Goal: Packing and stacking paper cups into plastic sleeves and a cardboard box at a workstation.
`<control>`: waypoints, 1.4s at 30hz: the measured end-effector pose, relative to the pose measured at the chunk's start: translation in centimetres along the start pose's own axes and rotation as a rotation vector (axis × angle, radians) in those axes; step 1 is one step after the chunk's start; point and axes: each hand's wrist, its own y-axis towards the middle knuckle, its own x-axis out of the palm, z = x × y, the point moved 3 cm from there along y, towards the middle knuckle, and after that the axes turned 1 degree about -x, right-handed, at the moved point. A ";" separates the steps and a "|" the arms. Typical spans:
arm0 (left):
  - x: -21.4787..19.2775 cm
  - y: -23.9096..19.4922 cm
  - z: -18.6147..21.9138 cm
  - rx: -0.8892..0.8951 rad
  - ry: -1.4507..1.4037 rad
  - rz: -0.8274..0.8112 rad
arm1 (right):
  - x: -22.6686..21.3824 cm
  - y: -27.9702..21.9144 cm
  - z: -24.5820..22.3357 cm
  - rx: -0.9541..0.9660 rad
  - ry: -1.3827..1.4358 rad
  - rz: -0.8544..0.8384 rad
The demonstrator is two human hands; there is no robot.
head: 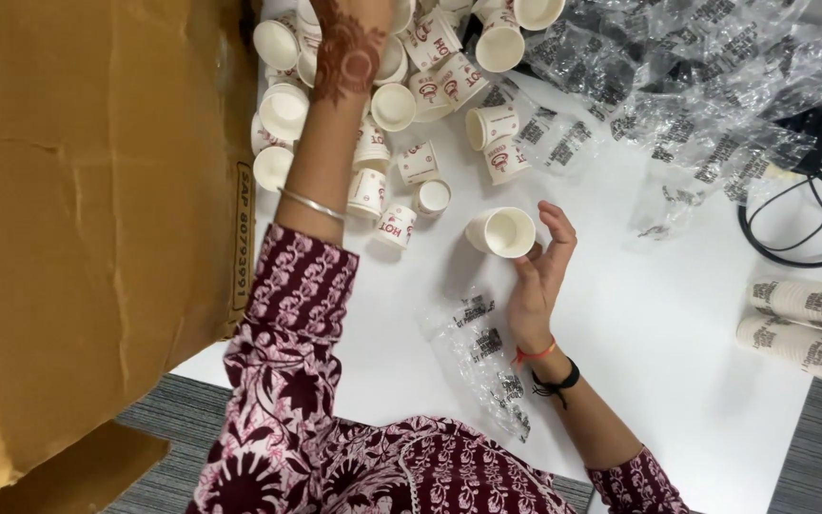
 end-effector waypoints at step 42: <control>-5.0 -7.1 11.9 0.068 -0.255 -0.795 | 0.3 -0.1 -1.2 -0.025 -0.076 -0.051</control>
